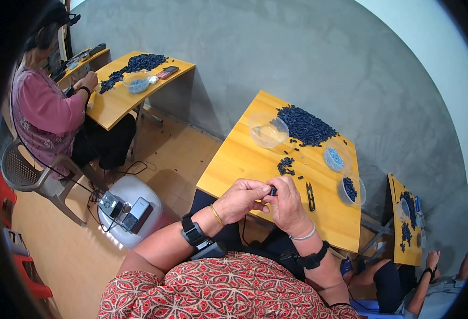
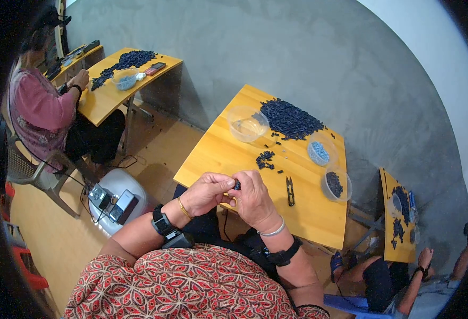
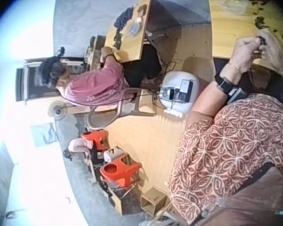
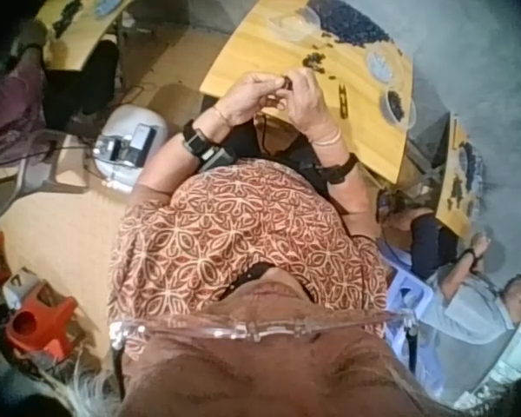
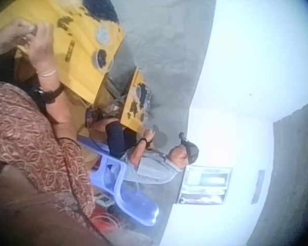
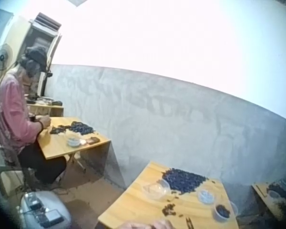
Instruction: The person is assembling small black plastic components by inserting pins into them using tweezers.
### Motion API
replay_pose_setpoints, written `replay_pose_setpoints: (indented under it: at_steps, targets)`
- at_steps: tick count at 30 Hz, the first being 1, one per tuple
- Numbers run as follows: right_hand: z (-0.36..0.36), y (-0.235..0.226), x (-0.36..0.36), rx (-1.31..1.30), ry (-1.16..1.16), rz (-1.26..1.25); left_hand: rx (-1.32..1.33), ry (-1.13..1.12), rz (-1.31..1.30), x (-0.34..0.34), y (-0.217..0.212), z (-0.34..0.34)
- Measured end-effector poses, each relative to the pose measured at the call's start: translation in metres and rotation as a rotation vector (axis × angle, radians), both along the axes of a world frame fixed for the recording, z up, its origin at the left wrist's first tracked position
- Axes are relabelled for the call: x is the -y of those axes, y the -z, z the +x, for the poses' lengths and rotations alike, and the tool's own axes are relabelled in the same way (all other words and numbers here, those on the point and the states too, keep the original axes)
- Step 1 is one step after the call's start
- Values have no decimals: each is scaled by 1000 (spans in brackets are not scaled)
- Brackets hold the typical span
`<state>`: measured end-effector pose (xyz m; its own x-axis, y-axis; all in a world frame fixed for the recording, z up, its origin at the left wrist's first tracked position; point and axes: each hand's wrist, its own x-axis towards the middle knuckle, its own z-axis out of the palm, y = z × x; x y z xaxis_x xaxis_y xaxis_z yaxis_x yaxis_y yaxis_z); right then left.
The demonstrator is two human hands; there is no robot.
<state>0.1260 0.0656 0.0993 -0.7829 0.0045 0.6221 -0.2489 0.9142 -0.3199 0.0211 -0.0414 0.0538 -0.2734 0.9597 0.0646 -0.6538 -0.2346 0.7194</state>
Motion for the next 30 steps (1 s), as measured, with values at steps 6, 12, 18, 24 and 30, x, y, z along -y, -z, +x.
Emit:
replay_pose_setpoints:
  at_steps: [6, 12, 18, 24, 30]
  targets:
    - [0, -2, 0, -8, -8, 40, -10, 15, 7, -3, 5, -4]
    - [1, 12, -5, -68, 37, 24, 27, -12, -52, -6, 6, -1]
    - [-2, 19, -4, -100, 79, 29, 37, -8, -12, -9, 13, 1]
    - [-8, 24, -7, -74, 77, 90, 98, -21, -70, -14, 24, 1]
    - [-10, 35, -14, -33, 99, 105, 149, -60, -194, -15, 22, 3]
